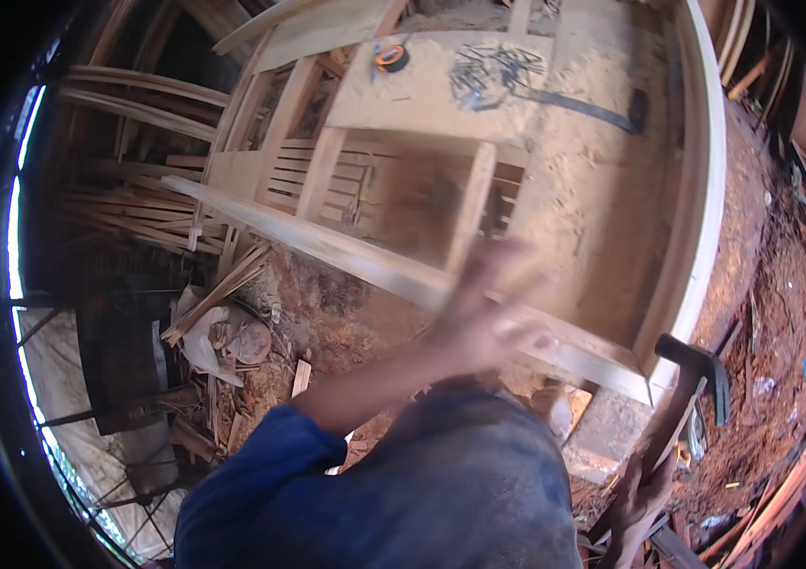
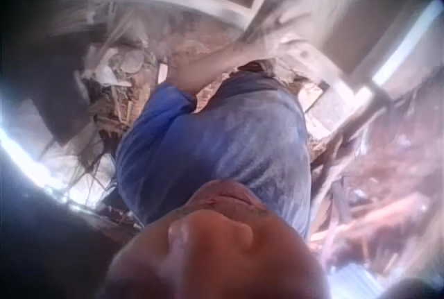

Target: The person aligns wooden boards to form a frame, drives nails into the joints using a hammer, and cuts a piece of wood using a circular saw.

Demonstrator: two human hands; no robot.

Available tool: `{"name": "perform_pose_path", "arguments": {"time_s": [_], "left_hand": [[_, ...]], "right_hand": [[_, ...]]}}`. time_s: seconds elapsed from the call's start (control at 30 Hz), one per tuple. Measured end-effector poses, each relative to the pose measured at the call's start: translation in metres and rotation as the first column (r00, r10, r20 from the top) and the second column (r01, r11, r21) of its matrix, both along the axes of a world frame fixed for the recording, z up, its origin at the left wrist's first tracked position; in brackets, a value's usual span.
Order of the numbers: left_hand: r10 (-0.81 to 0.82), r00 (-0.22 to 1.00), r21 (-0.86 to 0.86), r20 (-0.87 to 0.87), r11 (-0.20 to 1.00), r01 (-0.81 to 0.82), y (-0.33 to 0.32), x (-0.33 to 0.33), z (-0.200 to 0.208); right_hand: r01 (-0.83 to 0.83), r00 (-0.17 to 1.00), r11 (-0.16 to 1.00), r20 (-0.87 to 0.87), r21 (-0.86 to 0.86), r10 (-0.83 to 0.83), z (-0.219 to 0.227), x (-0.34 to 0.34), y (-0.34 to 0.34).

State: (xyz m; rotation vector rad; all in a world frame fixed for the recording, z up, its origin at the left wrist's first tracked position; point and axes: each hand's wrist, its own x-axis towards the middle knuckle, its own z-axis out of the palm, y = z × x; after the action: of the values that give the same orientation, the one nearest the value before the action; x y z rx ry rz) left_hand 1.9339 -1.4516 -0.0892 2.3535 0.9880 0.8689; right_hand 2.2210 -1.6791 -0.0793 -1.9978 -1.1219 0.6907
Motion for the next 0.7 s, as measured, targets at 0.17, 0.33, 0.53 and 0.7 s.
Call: {"name": "perform_pose_path", "arguments": {"time_s": [0.17,0.33,0.53,0.7], "left_hand": [[0.962,0.174,-0.253,0.209,0.225,-0.941,0.036,-0.346,-0.040],[0.984,-0.101,-0.888,0.147,0.086,-0.452,0.105,-0.472,-0.037],[0.994,-0.088,-0.615,-0.067,-0.111,-0.781,0.129,-0.540,-0.095],[0.997,-0.072,-0.704,-0.033,-0.075,-0.706,0.132,-0.527,-0.085]], "right_hand": [[-0.050,0.979,0.951,0.172,-0.306,0.107,-0.010,-0.056,0.022],[0.022,0.972,0.950,0.228,-0.312,0.052,-0.024,-0.085,0.031],[-0.049,0.956,0.969,0.270,-0.241,0.115,-0.038,-0.084,0.026],[0.005,0.975,0.952,0.211,-0.307,0.063,-0.045,-0.082,0.020]]}}
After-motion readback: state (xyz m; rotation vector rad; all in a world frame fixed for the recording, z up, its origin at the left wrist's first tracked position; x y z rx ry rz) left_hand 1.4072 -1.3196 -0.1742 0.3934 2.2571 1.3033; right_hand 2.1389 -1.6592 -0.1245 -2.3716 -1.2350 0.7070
